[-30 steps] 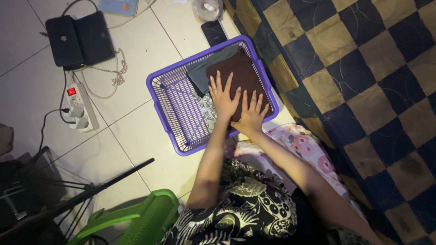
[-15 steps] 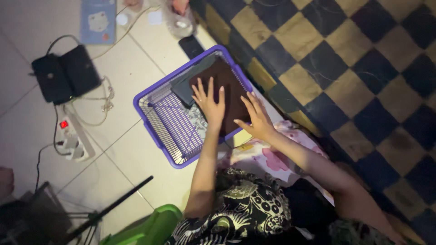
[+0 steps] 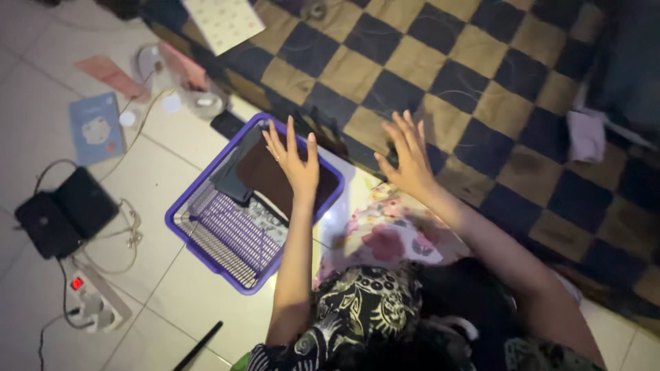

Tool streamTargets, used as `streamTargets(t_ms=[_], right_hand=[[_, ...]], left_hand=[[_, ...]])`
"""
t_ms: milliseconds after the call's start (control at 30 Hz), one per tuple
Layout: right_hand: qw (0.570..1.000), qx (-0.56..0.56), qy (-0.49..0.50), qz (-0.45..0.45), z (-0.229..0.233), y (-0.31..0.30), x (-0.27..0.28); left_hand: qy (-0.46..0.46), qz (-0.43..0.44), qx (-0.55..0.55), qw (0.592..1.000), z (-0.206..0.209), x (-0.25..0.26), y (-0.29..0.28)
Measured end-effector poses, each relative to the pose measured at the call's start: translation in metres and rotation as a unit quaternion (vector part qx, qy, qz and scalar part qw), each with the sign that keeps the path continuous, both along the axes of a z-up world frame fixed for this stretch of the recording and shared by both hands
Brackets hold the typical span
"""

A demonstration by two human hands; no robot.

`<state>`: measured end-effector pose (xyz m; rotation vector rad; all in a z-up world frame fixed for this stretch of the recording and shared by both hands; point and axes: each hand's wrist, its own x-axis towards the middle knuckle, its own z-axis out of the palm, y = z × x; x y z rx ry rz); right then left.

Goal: The person folds multiple garments including shirts, pants, and jeans on a checkered bed surface and places each folded item into a purple laundry basket. The person handles each item one at a time, smoothing and aligning edges before stacking them in the basket.

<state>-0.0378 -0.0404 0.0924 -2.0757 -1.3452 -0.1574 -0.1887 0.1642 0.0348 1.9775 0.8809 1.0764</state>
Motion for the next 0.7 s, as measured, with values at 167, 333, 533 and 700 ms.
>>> streamTargets(t_ms=[167,333,533,700], right_hand=[[0.995,0.043,-0.006,-0.085,0.017,-0.056,0.026],[0.985,0.059,-0.019,-0.161,0.032,-0.136,0.053],[0.96,0.074,-0.025,-0.268,0.054,-0.251,0.074],[0.936,0.068,-0.035,-0.345,0.075,-0.346,0.09]], left_hand=[[-0.023,-0.055,0.026,0.998,0.042,0.041,-0.024],[-0.028,-0.121,0.05,0.991,0.084,0.089,-0.062],[-0.053,-0.229,0.086,0.968,0.13,0.143,-0.132],[-0.062,-0.315,0.103,0.942,0.157,0.197,-0.205]])
